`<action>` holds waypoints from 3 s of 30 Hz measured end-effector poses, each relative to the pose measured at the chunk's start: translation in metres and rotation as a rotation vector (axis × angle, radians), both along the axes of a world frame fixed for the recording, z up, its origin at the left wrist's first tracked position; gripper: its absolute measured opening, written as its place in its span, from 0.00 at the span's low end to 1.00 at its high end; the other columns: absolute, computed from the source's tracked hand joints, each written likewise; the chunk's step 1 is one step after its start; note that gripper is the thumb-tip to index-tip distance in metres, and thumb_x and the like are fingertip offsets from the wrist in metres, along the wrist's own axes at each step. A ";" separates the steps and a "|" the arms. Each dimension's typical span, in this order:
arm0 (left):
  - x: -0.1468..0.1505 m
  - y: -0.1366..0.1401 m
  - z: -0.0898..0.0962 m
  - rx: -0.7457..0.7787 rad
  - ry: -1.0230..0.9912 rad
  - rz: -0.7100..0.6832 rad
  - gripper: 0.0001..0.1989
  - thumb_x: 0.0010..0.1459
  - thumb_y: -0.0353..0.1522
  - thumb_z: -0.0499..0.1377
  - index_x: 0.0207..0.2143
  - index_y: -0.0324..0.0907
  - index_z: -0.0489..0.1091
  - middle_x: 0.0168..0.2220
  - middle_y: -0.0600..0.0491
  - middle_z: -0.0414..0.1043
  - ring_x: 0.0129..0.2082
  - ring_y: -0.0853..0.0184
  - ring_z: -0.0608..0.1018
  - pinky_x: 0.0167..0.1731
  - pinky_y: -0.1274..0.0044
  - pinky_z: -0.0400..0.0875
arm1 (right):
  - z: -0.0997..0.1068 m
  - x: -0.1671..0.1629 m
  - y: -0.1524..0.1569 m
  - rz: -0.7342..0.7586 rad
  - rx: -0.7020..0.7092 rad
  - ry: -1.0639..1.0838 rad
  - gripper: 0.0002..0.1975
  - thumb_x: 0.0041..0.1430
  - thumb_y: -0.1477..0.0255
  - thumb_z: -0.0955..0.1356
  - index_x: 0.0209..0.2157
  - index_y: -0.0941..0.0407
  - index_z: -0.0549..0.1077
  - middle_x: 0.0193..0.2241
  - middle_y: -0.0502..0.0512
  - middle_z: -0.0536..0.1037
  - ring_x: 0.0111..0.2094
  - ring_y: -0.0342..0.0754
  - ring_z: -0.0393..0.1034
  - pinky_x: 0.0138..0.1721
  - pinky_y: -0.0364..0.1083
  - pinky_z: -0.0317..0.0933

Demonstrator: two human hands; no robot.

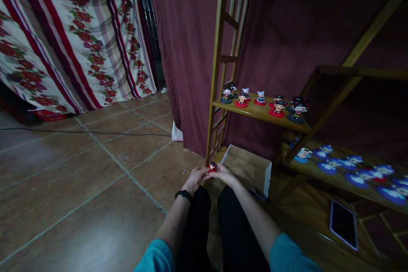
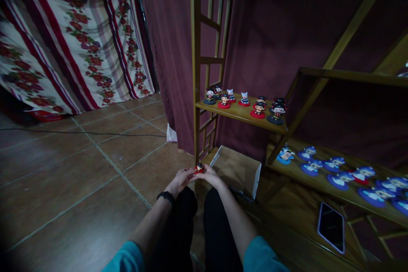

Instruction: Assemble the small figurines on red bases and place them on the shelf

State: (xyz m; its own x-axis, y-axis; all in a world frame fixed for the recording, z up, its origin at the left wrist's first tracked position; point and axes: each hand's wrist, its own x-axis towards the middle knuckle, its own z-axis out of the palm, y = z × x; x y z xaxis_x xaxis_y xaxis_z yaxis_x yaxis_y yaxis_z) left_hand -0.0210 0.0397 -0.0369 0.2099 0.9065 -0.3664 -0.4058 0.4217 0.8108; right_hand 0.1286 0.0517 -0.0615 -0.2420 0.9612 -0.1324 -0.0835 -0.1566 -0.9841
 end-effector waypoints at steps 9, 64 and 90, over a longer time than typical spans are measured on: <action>0.000 0.000 -0.002 0.011 0.008 -0.018 0.05 0.43 0.26 0.63 0.26 0.33 0.70 0.24 0.47 0.75 0.23 0.69 0.76 0.30 0.79 0.73 | 0.005 0.001 -0.003 0.049 -0.020 0.051 0.22 0.32 0.73 0.73 0.36 0.56 0.70 0.31 0.49 0.76 0.35 0.47 0.71 0.45 0.49 0.60; 0.007 -0.004 -0.003 0.244 0.301 0.086 0.13 0.36 0.28 0.64 0.28 0.36 0.67 0.20 0.56 0.70 0.18 0.74 0.71 0.21 0.82 0.65 | -0.003 -0.009 -0.002 0.031 0.044 0.015 0.27 0.29 0.77 0.74 0.37 0.55 0.67 0.36 0.49 0.75 0.39 0.48 0.70 0.47 0.51 0.59; 0.008 -0.013 0.000 0.632 0.879 -0.016 0.23 0.45 0.27 0.57 0.47 0.38 0.64 0.38 0.48 0.72 0.34 0.67 0.74 0.37 0.76 0.66 | -0.001 0.004 -0.002 -0.112 0.049 -0.030 0.24 0.32 0.77 0.70 0.38 0.54 0.67 0.35 0.49 0.75 0.37 0.47 0.70 0.48 0.51 0.58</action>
State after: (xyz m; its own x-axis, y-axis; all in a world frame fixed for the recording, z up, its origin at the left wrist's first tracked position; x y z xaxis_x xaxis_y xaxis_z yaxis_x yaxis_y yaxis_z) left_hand -0.0128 0.0270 -0.0364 0.1152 0.9836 0.1388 0.4257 -0.1752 0.8878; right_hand 0.1325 0.0496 -0.0621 -0.1298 0.9874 -0.0906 -0.0682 -0.1001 -0.9926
